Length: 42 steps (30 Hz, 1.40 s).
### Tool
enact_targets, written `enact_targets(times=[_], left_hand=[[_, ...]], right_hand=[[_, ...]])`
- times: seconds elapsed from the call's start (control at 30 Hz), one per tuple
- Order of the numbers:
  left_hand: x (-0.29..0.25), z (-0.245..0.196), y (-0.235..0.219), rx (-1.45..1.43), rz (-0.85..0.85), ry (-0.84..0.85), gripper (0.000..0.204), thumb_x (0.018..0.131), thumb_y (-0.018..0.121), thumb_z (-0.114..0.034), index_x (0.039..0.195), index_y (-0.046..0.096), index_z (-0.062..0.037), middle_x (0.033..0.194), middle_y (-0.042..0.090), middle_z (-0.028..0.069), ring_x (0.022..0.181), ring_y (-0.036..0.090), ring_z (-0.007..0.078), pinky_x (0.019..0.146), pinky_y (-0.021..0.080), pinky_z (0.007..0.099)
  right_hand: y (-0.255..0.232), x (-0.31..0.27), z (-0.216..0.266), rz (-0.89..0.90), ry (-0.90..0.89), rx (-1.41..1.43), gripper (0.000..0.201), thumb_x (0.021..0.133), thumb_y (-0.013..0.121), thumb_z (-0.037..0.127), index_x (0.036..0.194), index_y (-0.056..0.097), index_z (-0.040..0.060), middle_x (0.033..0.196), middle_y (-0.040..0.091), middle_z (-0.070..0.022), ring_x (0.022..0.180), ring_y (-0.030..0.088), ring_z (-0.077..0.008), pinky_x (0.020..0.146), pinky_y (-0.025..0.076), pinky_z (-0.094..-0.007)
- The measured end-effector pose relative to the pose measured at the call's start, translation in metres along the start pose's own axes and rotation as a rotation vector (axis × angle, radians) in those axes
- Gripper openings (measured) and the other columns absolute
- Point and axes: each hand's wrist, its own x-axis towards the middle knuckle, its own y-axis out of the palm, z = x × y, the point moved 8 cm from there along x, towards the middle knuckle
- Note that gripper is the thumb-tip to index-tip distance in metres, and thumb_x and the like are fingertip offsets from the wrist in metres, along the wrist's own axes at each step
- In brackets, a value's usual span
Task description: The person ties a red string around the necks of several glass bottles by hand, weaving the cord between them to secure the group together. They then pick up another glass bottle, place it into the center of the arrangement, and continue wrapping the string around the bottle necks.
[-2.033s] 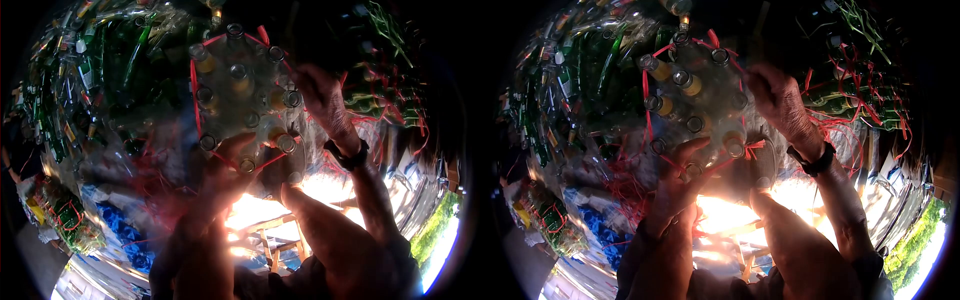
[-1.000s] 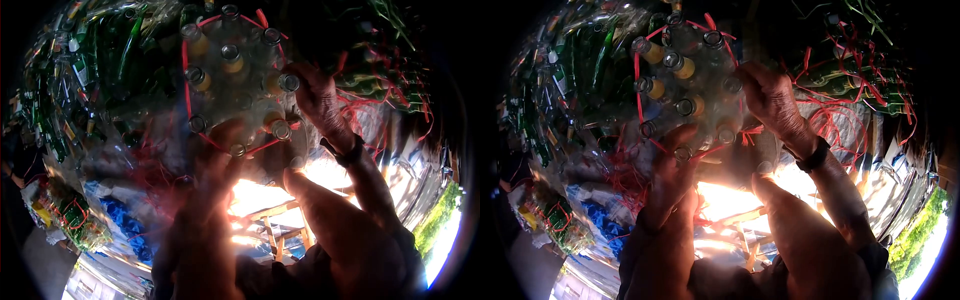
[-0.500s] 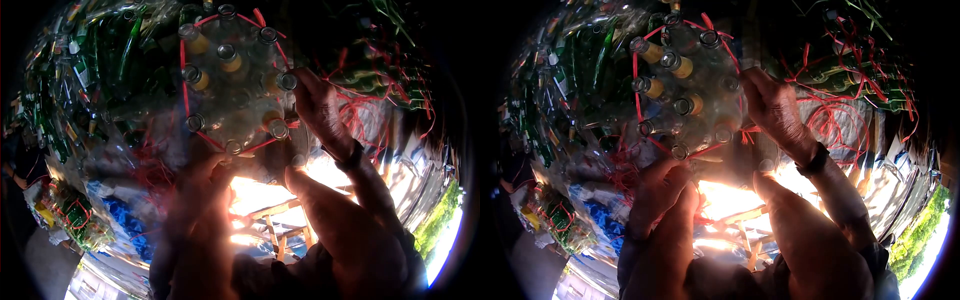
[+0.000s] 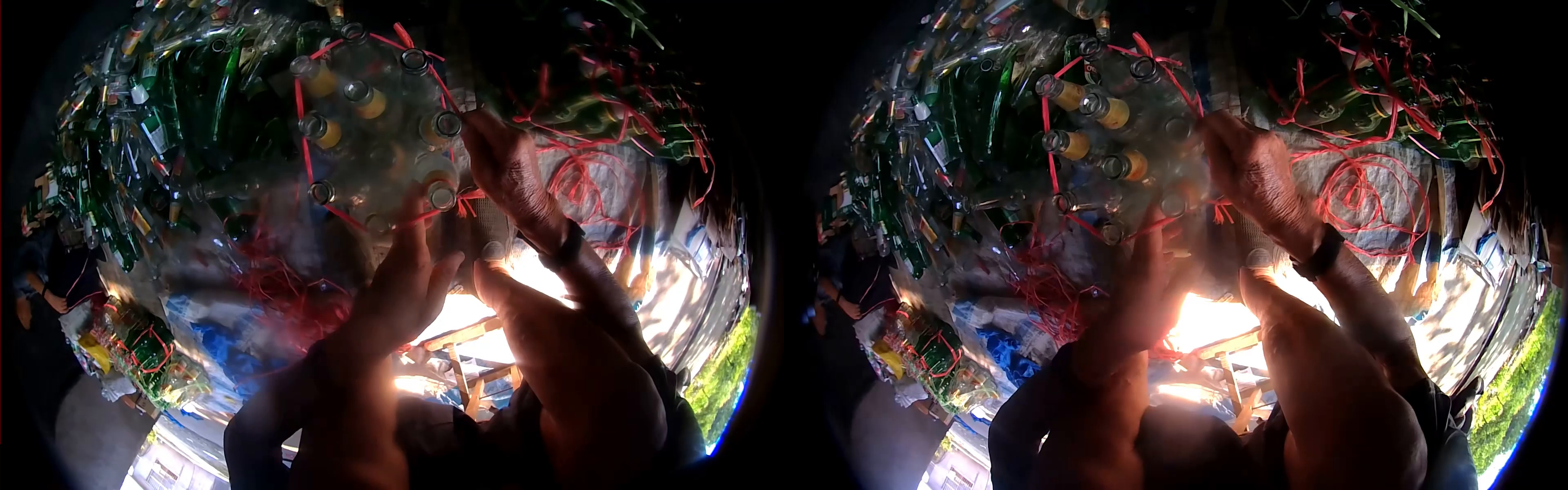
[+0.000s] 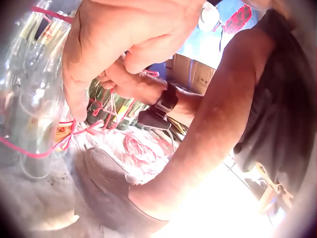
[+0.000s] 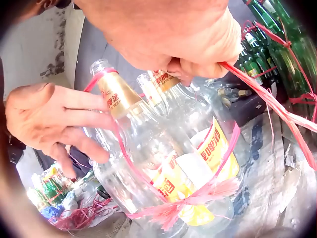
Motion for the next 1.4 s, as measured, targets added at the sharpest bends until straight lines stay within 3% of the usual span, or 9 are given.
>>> enact_targets(times=[0.1, 0.2, 0.3, 0.47, 1.03, 1.1, 1.23, 1.33, 1.4], left_hand=[[0.018, -0.001, 0.003, 0.090, -0.070, 0.070, 0.076, 0.104, 0.056, -0.014, 0.161, 0.009, 0.0049, 0.155, 0.037, 0.0287, 0.139, 0.047, 0.0429, 0.115, 0.039, 0.0489], [0.033, 0.004, 0.003, -0.140, -0.128, 0.040, 0.067, 0.106, 0.053, -0.016, 0.160, 0.016, 0.0028, 0.150, 0.041, 0.0270, 0.137, 0.047, 0.0399, 0.114, 0.038, 0.0461], [0.040, 0.000, -0.001, -0.033, -0.244, 0.222, 0.048, 0.109, 0.048, -0.017, 0.152, 0.032, -0.0012, 0.142, 0.046, 0.0243, 0.129, 0.051, 0.0339, 0.109, 0.042, 0.0421], [0.044, 0.010, 0.002, -0.067, -0.298, 0.255, 0.046, 0.109, 0.049, -0.017, 0.150, 0.036, -0.0006, 0.140, 0.047, 0.0233, 0.126, 0.053, 0.0334, 0.107, 0.043, 0.0416], [0.043, 0.013, 0.002, -0.115, -0.353, 0.298, 0.047, 0.109, 0.052, -0.022, 0.148, 0.038, -0.0008, 0.138, 0.047, 0.0225, 0.127, 0.053, 0.0353, 0.108, 0.044, 0.0445], [0.043, 0.012, 0.001, -0.121, -0.354, 0.258, 0.051, 0.100, 0.058, -0.005, 0.147, 0.040, -0.0018, 0.130, 0.050, 0.0130, 0.121, 0.051, 0.0230, 0.108, 0.041, 0.0377], [0.041, 0.013, 0.000, -0.168, -0.362, 0.242, 0.049, 0.099, 0.058, -0.004, 0.145, 0.042, -0.0020, 0.128, 0.051, 0.0133, 0.119, 0.052, 0.0240, 0.107, 0.042, 0.0377], [0.042, 0.010, -0.002, -0.026, -0.375, 0.308, 0.046, 0.099, 0.059, -0.005, 0.143, 0.044, -0.0021, 0.127, 0.051, 0.0148, 0.118, 0.054, 0.0262, 0.106, 0.042, 0.0378], [0.043, 0.005, -0.002, -0.046, -0.385, 0.351, 0.046, 0.098, 0.058, -0.002, 0.142, 0.043, -0.0004, 0.131, 0.048, 0.0210, 0.122, 0.052, 0.0391, 0.106, 0.043, 0.0391]], right_hand=[[-0.004, -0.004, 0.005, 0.056, -0.014, -0.029, 0.008, 0.096, 0.060, 0.008, 0.103, 0.063, 0.0055, 0.081, 0.065, -0.0157, 0.073, 0.068, -0.0380, 0.059, 0.053, -0.0442], [-0.007, -0.010, 0.014, 0.051, -0.111, -0.078, 0.008, 0.098, 0.063, 0.003, 0.106, 0.066, 0.0006, 0.080, 0.065, -0.0203, 0.066, 0.066, -0.0339, 0.058, 0.050, -0.0377], [-0.007, -0.014, 0.014, 0.052, -0.130, -0.044, 0.012, 0.097, 0.063, 0.001, 0.109, 0.067, 0.0004, 0.084, 0.067, -0.0197, 0.068, 0.068, -0.0337, 0.059, 0.051, -0.0375], [-0.008, -0.017, 0.024, 0.115, -0.142, -0.046, 0.015, 0.089, 0.061, 0.002, 0.103, 0.063, 0.0029, 0.089, 0.064, -0.0145, 0.074, 0.068, -0.0374, 0.059, 0.053, -0.0448], [-0.012, -0.020, 0.039, 0.123, -0.117, -0.063, 0.019, 0.087, 0.066, -0.001, 0.105, 0.064, 0.0038, 0.082, 0.065, -0.0154, 0.071, 0.068, -0.0370, 0.058, 0.053, -0.0436], [-0.013, -0.022, 0.041, 0.124, -0.139, -0.102, 0.019, 0.087, 0.066, -0.001, 0.105, 0.064, 0.0036, 0.081, 0.065, -0.0153, 0.069, 0.068, -0.0365, 0.056, 0.052, -0.0434], [-0.014, -0.030, 0.049, 0.192, -0.192, -0.165, 0.018, 0.087, 0.065, -0.003, 0.104, 0.063, 0.0029, 0.080, 0.064, -0.0146, 0.066, 0.067, -0.0343, 0.052, 0.050, -0.0426], [-0.020, -0.034, 0.059, 0.278, -0.193, -0.215, 0.021, 0.086, 0.065, -0.004, 0.106, 0.063, 0.0022, 0.082, 0.065, -0.0142, 0.066, 0.068, -0.0327, 0.051, 0.050, -0.0423], [-0.019, -0.038, 0.059, 0.326, -0.183, -0.252, 0.024, 0.085, 0.065, -0.004, 0.108, 0.063, 0.0015, 0.083, 0.066, -0.0142, 0.066, 0.068, -0.0318, 0.051, 0.050, -0.0421]])
